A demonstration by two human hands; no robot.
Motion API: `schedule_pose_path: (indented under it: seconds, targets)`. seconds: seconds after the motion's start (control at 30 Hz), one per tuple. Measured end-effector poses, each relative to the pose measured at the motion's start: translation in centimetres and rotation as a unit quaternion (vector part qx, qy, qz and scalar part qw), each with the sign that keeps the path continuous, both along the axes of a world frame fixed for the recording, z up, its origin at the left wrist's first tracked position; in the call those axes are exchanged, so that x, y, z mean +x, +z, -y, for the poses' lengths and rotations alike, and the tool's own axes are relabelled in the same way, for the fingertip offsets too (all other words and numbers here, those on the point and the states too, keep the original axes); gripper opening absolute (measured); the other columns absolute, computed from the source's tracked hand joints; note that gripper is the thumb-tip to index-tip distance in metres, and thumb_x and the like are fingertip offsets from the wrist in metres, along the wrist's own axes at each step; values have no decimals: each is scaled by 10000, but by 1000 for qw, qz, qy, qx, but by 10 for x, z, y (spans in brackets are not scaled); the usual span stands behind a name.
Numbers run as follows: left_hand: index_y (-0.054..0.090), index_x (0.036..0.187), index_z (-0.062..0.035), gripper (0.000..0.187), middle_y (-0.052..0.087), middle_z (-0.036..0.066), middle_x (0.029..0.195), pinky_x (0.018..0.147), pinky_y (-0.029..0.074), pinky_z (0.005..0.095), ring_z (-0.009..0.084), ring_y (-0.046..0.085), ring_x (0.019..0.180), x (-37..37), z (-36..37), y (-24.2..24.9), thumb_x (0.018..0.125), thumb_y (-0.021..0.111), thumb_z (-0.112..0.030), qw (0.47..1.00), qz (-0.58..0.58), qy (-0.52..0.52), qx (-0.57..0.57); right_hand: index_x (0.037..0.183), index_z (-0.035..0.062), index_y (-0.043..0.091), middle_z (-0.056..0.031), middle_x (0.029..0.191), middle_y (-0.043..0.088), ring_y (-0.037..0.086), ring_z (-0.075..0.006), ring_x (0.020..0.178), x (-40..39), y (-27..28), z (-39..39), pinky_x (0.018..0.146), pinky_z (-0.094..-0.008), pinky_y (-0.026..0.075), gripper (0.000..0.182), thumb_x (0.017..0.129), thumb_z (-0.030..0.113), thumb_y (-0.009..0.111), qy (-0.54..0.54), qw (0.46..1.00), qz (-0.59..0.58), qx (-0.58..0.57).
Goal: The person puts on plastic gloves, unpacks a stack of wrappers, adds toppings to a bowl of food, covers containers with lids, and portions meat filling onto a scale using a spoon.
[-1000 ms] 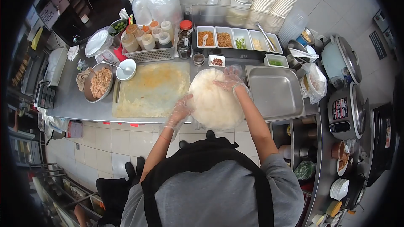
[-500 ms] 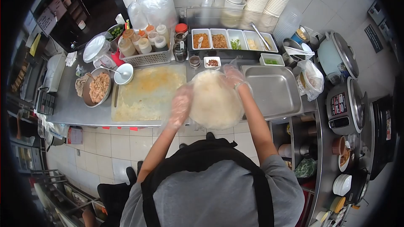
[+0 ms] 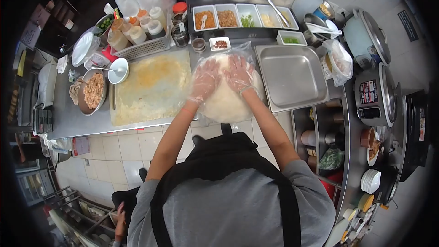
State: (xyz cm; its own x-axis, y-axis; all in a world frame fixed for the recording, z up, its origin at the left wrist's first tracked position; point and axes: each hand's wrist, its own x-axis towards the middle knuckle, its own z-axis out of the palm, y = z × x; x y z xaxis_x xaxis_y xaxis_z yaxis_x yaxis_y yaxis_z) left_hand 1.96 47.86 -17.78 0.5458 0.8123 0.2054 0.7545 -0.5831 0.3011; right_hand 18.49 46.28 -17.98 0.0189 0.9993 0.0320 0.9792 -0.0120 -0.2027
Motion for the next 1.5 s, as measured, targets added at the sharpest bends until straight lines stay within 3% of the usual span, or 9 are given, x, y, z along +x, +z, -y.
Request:
schedule_pose_path:
  seconds: [0.7, 0.73, 0.83, 0.87, 0.9, 1.1, 1.23, 1.37, 1.5]
  targets:
    - [374, 1328, -62, 500, 329, 117, 1402, 1052, 219, 467, 258, 279, 1309, 1, -2, 0, 889, 451, -286, 1000, -11, 6, 11, 1398, 117, 226, -97, 1461, 194, 157, -273, 1353, 4, -7, -4, 1053, -572, 66, 669, 860, 462, 420, -8, 996, -84, 17]
    - [360, 1337, -62, 502, 325, 108, 1406, 1056, 219, 447, 245, 275, 1312, -3, -3, -2, 904, 432, -304, 991, 120, -6, -59, 1402, 124, 219, -89, 1463, 194, 156, -269, 1354, 7, -8, -4, 1051, -575, 58, 675, 857, 468, 421, 1, 994, -105, 21]
    - [327, 1358, -62, 513, 324, 92, 1410, 1064, 215, 393, 215, 276, 1312, -23, -13, 11, 939, 378, -354, 891, 408, -15, -196, 1408, 168, 225, -67, 1468, 193, 169, -263, 1351, 10, -2, 21, 1046, -579, 49, 702, 829, 482, 466, 63, 988, -84, 110]
    - [320, 1362, -62, 519, 330, 92, 1405, 1066, 212, 378, 213, 282, 1308, -34, -12, 22, 946, 360, -369, 873, 443, 4, -203, 1398, 183, 252, -65, 1459, 216, 181, -265, 1347, 11, -2, 32, 1039, -585, 69, 703, 810, 481, 496, 115, 949, -291, 50]
    - [313, 1366, -62, 525, 337, 93, 1401, 1068, 208, 363, 210, 289, 1304, -44, -7, 35, 952, 343, -383, 854, 475, 23, -211, 1376, 177, 290, -69, 1449, 233, 199, -268, 1339, 6, 7, 50, 1033, -581, 104, 695, 792, 467, 530, 155, 941, -301, 10]
    - [353, 1329, -48, 521, 422, 108, 1337, 988, 337, 372, 224, 414, 1219, -100, 63, 62, 936, 375, -388, 444, 688, 44, -572, 1169, 104, 509, -110, 1370, 341, 269, -292, 1304, -31, 52, 125, 1015, -547, 228, 520, 719, 321, 655, 192, 979, -40, -56]
    - [401, 1294, -45, 506, 469, 103, 1290, 933, 388, 351, 218, 460, 1174, -101, 101, 43, 922, 420, -388, 502, 583, 53, -637, 982, 53, 599, -152, 1163, 535, 460, -292, 1154, -14, 19, 109, 957, -434, 356, 324, 695, 176, 684, 179, 947, -266, 30]
    - [484, 1222, -46, 469, 555, 94, 1170, 858, 439, 322, 196, 544, 1055, -88, 110, 41, 891, 499, -378, 567, 528, 64, -629, 834, 23, 622, -100, 887, 651, 612, -164, 849, 6, 17, 92, 762, -241, 467, 143, 741, 116, 678, 52, 795, -602, -50]
    - [538, 1162, -43, 423, 611, 87, 1043, 741, 478, 273, 155, 604, 901, -84, 109, 48, 867, 560, -345, 634, 537, 32, -556, 796, 20, 608, -27, 810, 621, 541, -64, 724, 21, 35, 88, 645, -217, 436, 146, 788, 154, 665, -58, 730, -665, -146]
